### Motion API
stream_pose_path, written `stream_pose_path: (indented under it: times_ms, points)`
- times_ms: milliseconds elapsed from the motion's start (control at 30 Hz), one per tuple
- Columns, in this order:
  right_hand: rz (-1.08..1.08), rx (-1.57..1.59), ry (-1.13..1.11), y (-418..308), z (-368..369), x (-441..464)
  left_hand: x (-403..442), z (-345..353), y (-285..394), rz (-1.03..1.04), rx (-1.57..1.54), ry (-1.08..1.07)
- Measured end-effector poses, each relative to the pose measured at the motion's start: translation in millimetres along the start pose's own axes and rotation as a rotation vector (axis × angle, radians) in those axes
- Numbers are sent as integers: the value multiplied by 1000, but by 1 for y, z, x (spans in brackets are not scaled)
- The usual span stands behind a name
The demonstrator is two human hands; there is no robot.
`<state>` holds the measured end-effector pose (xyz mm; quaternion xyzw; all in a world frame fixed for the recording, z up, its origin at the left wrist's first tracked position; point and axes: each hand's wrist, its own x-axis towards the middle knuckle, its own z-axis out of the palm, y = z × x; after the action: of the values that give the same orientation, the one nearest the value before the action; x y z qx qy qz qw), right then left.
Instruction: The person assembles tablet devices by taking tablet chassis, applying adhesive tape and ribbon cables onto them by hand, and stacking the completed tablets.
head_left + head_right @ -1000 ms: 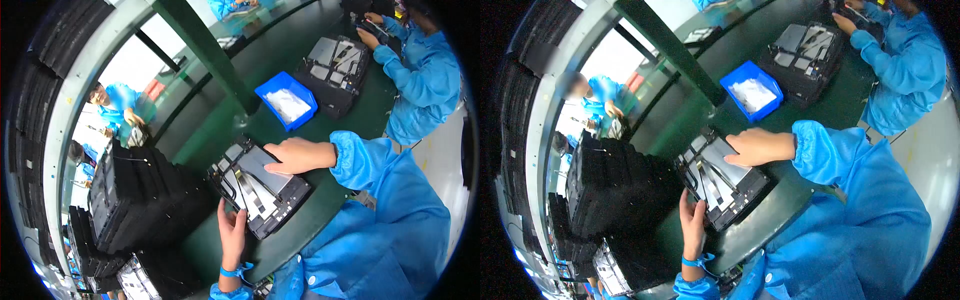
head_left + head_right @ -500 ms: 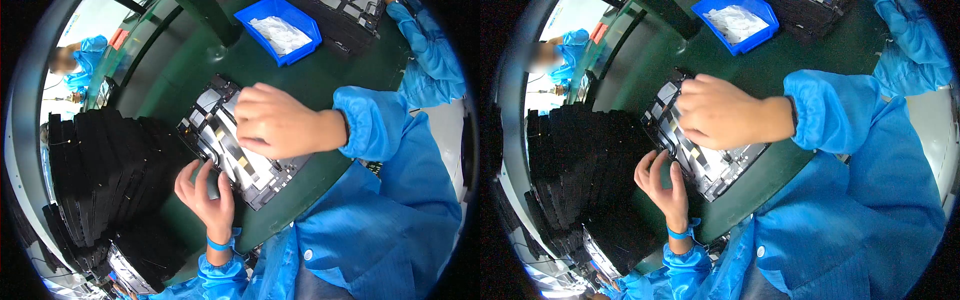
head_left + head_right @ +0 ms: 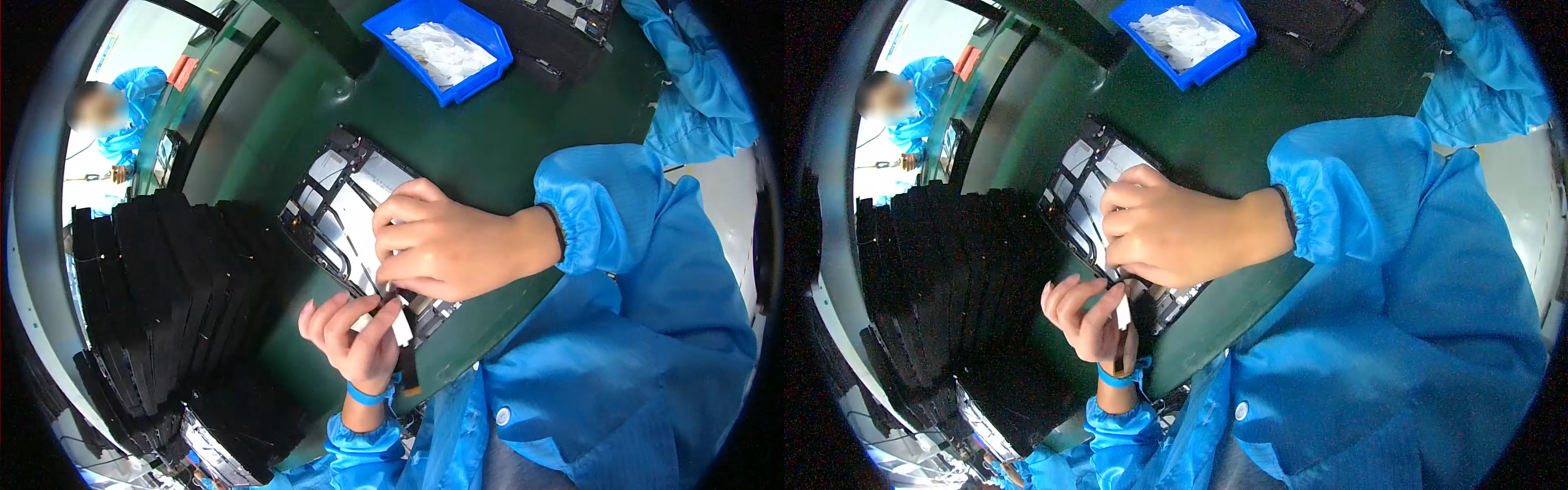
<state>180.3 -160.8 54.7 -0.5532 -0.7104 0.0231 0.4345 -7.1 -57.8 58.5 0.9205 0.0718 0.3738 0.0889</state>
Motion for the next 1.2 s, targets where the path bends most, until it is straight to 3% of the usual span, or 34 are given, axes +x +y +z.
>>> stream_pose_path:
  times_ms: [233, 467, 533, 567, 667, 700, 767, 867, 967, 1100, 1200]
  points:
    - [66, 250, -121, 4, -6, 2, -1, -2, 0, 240, 169, -55]
    - [104, 197, -14, 11, 0, 5, -5, -14, 9, 324, 74, -130]
    - [153, 145, 95, 16, -7, 14, -5, -16, 8, 284, -19, -134]
    - [98, 61, 258, 30, -17, 22, -6, -17, 6, 263, -64, -138]
    - [77, -391, 447, 57, -79, 33, 6, -3, -1, -49, -243, -21]
    - [171, -382, 492, 66, -91, 30, 11, 2, -3, -166, -282, -11]
    - [42, -595, 440, 85, -115, 21, 15, 17, -6, -413, -457, 86]
    - [179, -863, 369, 70, -114, 16, 12, 28, -21, -489, -434, -21]
    - [82, -703, 385, 53, -94, 22, 14, 36, -23, -496, -310, -38]
    - [-201, -145, -26, 26, -47, 8, 13, 40, -23, -506, -259, -41]
    - [-305, 106, -156, 16, -28, -4, 12, 42, -23, -535, -263, -41]
